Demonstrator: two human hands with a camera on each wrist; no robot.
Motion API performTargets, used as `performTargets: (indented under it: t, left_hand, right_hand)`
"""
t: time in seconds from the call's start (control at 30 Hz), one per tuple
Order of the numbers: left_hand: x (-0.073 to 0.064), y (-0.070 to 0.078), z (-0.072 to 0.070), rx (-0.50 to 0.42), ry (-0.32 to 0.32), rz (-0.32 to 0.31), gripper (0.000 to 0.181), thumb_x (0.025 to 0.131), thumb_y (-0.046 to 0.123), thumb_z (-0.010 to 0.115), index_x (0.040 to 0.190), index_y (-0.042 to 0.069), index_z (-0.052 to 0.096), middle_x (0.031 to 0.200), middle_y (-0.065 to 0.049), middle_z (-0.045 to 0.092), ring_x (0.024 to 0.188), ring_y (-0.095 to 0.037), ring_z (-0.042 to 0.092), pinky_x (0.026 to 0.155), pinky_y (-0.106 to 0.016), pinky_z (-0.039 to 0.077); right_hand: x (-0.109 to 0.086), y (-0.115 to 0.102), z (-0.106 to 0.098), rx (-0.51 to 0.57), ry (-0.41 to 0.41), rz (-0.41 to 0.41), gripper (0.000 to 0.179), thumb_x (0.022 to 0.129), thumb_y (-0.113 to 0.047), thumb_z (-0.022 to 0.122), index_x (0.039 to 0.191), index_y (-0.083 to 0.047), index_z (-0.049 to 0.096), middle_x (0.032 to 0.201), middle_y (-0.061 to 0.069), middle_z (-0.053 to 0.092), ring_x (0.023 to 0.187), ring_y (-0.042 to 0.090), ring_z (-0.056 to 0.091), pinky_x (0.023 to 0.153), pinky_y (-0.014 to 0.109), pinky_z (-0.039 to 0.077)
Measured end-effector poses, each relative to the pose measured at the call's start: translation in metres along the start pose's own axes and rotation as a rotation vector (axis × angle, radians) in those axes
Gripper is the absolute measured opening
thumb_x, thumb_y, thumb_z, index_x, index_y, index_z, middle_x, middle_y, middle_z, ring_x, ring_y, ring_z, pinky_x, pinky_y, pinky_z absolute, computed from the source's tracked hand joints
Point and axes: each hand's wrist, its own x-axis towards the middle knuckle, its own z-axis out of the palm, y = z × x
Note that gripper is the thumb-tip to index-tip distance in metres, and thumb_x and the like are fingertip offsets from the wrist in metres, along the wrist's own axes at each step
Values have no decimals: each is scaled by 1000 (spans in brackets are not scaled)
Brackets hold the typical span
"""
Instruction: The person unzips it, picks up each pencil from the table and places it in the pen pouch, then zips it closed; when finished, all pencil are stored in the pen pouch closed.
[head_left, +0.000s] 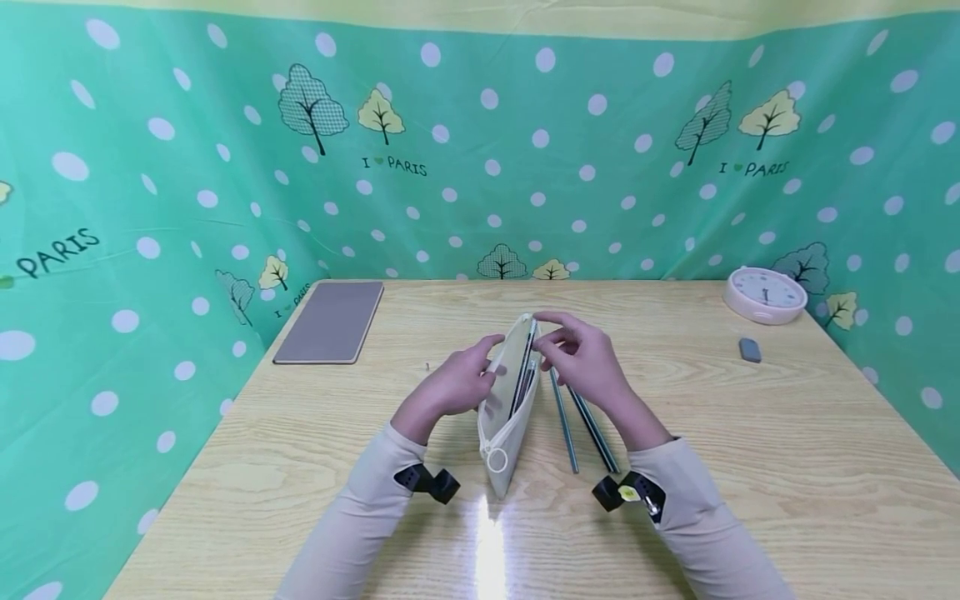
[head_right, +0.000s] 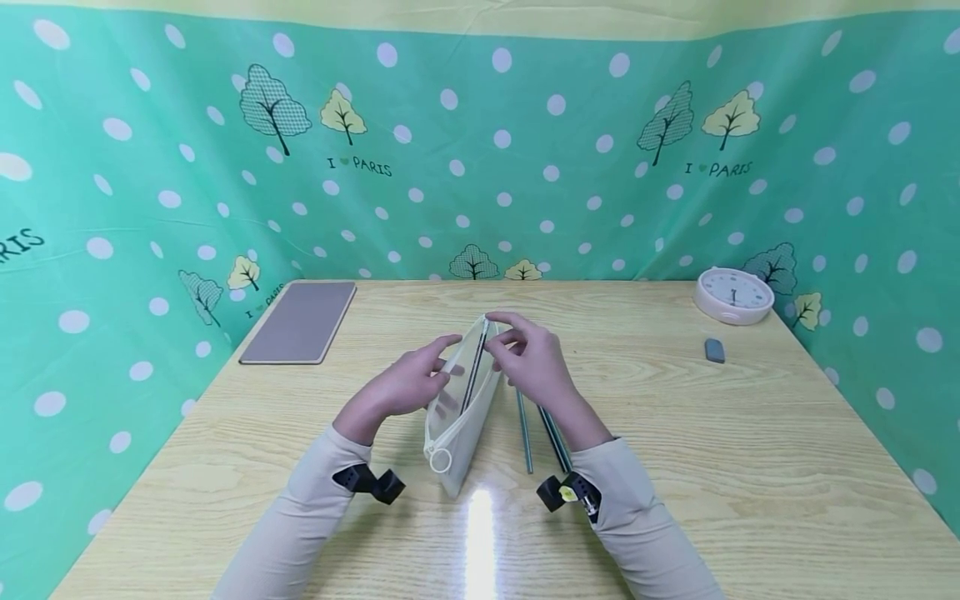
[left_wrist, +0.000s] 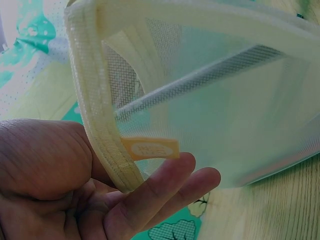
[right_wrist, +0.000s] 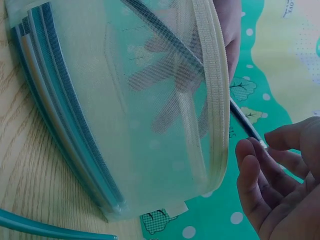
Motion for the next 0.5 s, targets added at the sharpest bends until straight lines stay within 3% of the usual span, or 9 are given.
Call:
performTargets:
  t: [0.17,0.5]
  left_hand:
    - [-1,2,0,-1,1,-16,59,104,-2,45,161,5,29,130,-26,67,89,-26,75,63,-32,62]
    - [-1,1,-1,6,3,-33,60,105,-1,45,162,6,28,132,-24,66,80,-20,74,64,-30,61]
  right_hand:
    - [0,0,0,10,6,10,37,100,0,57,136,0,64,102,25,74,67,16,67,50,34,59]
    - [3,4,-7,-14,44,6,30,100,-1,55,127,5,67,96,22,74,66,17,68,51,34,59]
